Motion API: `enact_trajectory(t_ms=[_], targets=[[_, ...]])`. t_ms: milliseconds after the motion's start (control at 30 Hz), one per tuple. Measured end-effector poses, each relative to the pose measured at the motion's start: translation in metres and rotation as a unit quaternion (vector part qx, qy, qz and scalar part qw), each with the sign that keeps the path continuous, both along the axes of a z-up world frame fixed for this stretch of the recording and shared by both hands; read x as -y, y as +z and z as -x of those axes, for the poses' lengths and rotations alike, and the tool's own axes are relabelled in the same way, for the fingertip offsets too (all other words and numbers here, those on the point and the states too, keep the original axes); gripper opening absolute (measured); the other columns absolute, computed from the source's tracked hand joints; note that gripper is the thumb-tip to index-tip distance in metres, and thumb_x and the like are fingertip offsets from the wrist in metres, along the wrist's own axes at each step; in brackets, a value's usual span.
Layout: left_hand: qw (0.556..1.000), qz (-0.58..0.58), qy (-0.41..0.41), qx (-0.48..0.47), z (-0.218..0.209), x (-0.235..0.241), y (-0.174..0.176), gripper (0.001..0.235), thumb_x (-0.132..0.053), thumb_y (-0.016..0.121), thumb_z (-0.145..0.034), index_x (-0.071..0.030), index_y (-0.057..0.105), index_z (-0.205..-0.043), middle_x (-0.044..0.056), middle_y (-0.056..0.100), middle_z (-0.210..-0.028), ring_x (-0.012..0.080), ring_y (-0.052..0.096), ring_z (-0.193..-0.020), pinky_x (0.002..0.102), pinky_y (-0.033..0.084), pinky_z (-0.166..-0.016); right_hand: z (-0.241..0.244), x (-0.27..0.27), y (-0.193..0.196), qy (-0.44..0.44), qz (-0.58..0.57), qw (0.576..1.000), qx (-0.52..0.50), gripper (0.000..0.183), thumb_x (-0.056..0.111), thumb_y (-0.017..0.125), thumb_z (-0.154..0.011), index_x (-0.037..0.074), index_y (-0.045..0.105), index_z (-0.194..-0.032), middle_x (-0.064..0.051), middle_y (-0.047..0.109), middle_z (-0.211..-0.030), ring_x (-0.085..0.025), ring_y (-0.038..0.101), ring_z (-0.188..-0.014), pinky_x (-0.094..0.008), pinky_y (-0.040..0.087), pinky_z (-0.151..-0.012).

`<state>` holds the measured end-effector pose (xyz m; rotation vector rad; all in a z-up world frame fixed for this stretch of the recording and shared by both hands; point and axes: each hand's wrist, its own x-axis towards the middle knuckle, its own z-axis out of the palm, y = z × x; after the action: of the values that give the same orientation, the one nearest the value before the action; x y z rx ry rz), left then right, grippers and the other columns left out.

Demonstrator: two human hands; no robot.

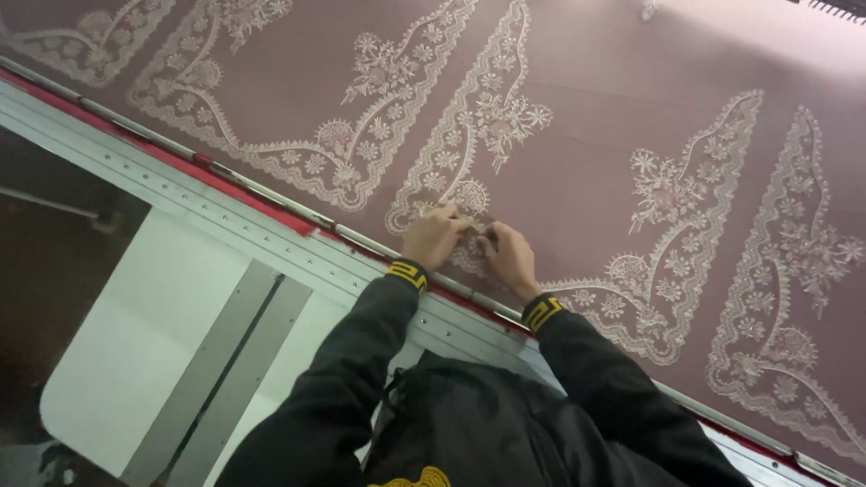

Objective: The person removes loose threads from a large piece of pink fabric with white floral embroidery using their hands. They pull and pluck threads from the surface and edges of the fabric, which is stretched on a frame.

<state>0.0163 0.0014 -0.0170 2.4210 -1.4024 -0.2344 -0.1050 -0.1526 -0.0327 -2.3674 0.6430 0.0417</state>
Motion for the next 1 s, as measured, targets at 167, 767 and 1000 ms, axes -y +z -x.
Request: enact_trajectory(t_ms=[167, 767, 1000], targets=[[0.996, -0.053, -0.002, 0.065, 0.012, 0.01, 0.035, 0.009, -0.016, 0.067, -0.093, -0.017, 0.074, -0.099, 0.003, 0.065, -0.108, 0.0251, 0.069, -0.103, 0.037, 0.06, -0.084, 0.004, -0.002, 0.008, -0.019, -0.026, 0.999, 0.011, 0.017, 0.031, 0.068, -0.098, 0.02, 0.07, -0.11, -0.007, 0.074, -0.106, -0.033, 0.07, -0.107, -0.051, 0.056, -0.09], [0.997, -0.054, 0.046, -0.003, 0.029, 0.016, 0.05, 0.029, -0.012, 0.053, -0.089, -0.017, 0.07, -0.113, 0.004, 0.059, -0.123, 0.0333, 0.064, -0.118, 0.049, 0.06, -0.09, 0.018, -0.021, 0.065, 0.028, 0.021, 0.998, 0.044, 0.026, 0.019, 0.066, -0.096, 0.018, 0.073, -0.122, -0.01, 0.066, -0.105, -0.033, 0.069, -0.098, -0.047, 0.058, -0.084], [0.987, -0.051, 0.138, -0.063, 0.039, 0.021, 0.037, 0.025, -0.009, 0.053, -0.088, -0.015, 0.067, -0.108, 0.004, 0.059, -0.108, 0.0274, 0.067, -0.108, 0.042, 0.058, -0.086, 0.013, -0.026, 0.059, 0.044, 0.128, 0.989, 0.054, 0.015, 0.026, 0.062, -0.092, 0.021, 0.066, -0.106, -0.005, 0.061, -0.097, -0.037, 0.071, -0.086, -0.051, 0.062, -0.077]])
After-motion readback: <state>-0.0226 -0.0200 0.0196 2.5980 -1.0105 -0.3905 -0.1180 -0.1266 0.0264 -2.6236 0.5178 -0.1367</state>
